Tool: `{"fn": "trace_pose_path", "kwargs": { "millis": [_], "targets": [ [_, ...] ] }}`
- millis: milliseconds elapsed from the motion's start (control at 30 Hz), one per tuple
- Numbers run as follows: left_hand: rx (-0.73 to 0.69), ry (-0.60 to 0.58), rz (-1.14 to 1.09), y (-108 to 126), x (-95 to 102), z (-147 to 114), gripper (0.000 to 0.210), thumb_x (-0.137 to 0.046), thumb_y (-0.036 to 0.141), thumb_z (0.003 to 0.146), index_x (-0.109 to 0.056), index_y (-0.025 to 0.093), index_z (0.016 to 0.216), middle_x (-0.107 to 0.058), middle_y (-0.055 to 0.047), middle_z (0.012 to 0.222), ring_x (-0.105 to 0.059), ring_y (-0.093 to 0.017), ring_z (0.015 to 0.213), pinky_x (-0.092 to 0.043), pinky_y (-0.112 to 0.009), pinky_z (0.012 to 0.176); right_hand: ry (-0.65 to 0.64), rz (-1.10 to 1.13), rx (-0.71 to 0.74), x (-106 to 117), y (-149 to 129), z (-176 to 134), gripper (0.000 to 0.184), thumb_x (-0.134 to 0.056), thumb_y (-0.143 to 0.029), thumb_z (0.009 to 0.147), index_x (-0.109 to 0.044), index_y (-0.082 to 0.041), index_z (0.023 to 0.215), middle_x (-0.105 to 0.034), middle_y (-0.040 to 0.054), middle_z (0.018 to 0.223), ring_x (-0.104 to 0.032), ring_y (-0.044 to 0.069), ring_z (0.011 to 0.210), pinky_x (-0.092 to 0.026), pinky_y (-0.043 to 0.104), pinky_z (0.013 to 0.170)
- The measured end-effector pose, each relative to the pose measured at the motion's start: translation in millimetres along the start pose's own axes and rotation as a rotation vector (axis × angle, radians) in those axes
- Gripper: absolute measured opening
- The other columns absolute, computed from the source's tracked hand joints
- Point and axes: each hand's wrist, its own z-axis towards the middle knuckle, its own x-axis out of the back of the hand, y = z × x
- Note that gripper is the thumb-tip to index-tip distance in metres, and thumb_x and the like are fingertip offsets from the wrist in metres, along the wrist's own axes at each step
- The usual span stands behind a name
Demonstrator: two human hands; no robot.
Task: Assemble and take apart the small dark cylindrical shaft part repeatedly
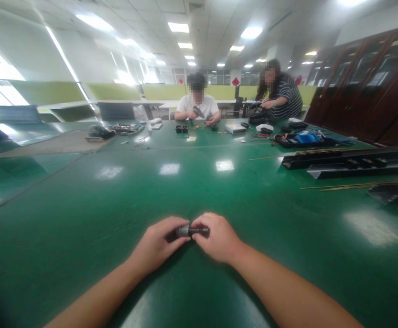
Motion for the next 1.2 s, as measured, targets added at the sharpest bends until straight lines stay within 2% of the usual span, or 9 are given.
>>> {"fn": "trace_pose_path", "kwargs": {
  "millis": [533,767,1200],
  "targets": [
    [0.016,0.031,-0.009,-1.6,-1.4,0.3,0.021,-0.067,0.03,0.086,-0.068,0.022,0.105,-0.071,-0.006,0.101,-0.067,-0.02,0.092,-0.054,-0.031,0.084,0.018,-0.024,-0.008,1.7,1.6,0.1,0.012,-0.069,-0.013,0.078,-0.071,-0.02,0.088,-0.069,0.0017,0.084,-0.062,0.017,0.078,-0.046,0.027,0.07],
    [0.026,0.035,-0.029,-5.0,-2.0,0.3,0.022,-0.069,0.029,0.085,-0.068,0.024,0.106,-0.071,-0.003,0.102,-0.066,-0.019,0.093,-0.053,-0.03,0.085,0.032,-0.025,-0.021,3.4,0.8,0.2,0.012,-0.071,-0.014,0.076,-0.07,-0.02,0.086,-0.069,0.0014,0.084,-0.062,0.017,0.079,-0.046,0.028,0.071],
    [0.021,0.063,-0.057,-3.8,-0.8,0.3,0.023,-0.071,0.024,0.083,-0.068,0.022,0.105,-0.071,-0.005,0.103,-0.065,-0.019,0.095,-0.052,-0.033,0.088,0.049,-0.033,-0.076,2.3,-0.9,-0.6,0.006,-0.07,-0.018,0.079,-0.07,-0.021,0.084,-0.069,0.0012,0.082,-0.062,0.018,0.078,-0.044,0.028,0.069]
  ]
}}
